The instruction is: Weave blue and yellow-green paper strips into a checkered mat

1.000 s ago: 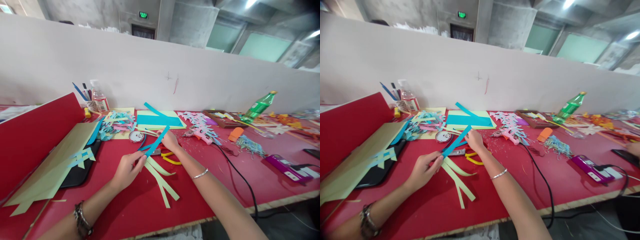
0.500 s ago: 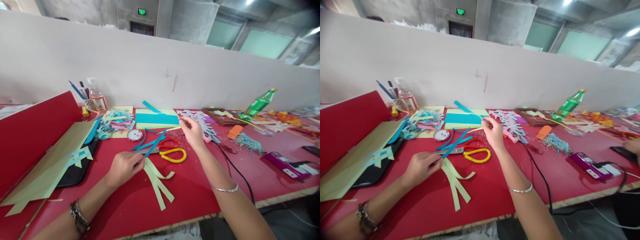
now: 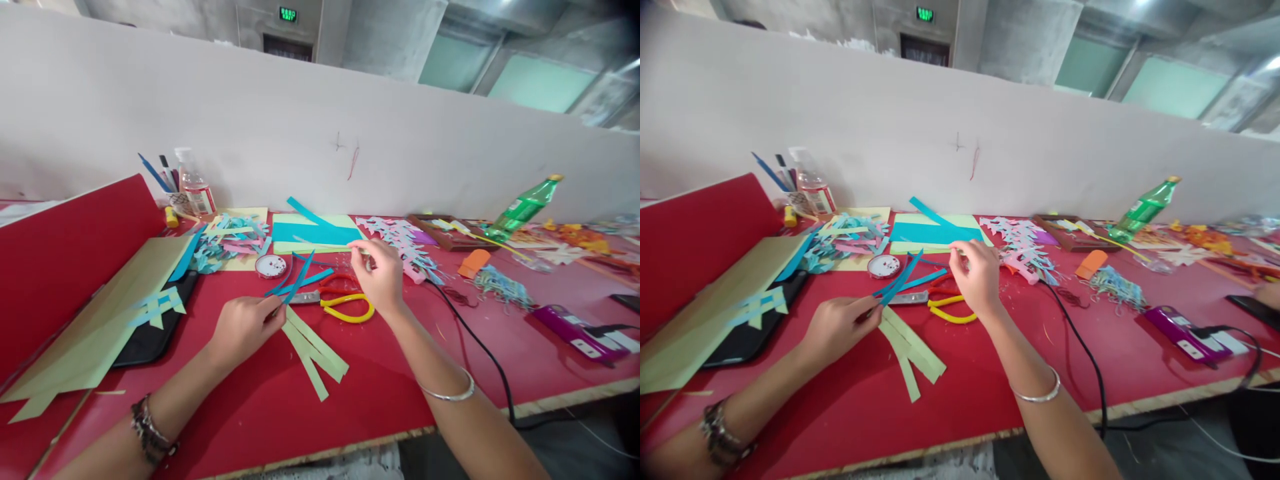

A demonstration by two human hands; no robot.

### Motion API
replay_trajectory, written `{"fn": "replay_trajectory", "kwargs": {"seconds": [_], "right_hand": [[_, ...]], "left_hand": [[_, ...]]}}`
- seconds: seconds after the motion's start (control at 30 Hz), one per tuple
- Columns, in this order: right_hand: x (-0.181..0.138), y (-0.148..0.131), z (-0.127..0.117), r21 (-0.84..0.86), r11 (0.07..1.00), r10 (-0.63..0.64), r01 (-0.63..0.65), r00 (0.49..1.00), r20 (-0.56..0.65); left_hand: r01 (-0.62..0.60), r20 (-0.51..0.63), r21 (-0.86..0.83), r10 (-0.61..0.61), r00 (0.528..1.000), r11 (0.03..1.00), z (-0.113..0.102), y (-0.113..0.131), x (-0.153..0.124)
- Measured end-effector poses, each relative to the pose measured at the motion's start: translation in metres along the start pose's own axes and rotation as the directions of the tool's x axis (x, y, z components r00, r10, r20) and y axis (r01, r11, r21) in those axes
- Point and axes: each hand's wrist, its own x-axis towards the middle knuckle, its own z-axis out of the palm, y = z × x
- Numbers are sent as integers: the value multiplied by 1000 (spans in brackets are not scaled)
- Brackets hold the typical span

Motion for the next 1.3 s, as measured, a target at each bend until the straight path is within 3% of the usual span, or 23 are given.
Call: {"fn": "replay_trajectory", "kwargs": {"seconds": [0.07,0.17,0.3,0.4,0.77,1.0,1.3], "right_hand": [[-2,-2,1,0,1000,-9,9,1000,20],[-1,0,2,135,989,64,-65,998,13],[1,7,1,375,900,231,-224,973,27],[3,10,1,449,852,278,-267,960,44],[3,22,2,445,850,300,-280,954,28],[5,30,-4,489,826,259,-279,960,110],[5,38,-6,504,817,205,-281,958,202]], "left_hand": [[22,4,13,-22,1000,1000,0,1,1],[27,6,46,-27,1000,999,0,0,1],[-15,2,91,15,1000,996,2,-3,2],[-53,-1,127,53,999,991,2,-5,2],[-74,-6,198,76,997,977,2,-5,3],[-135,-38,269,151,988,954,-2,-9,3],[-137,-33,273,152,988,952,-2,-10,3]]}}
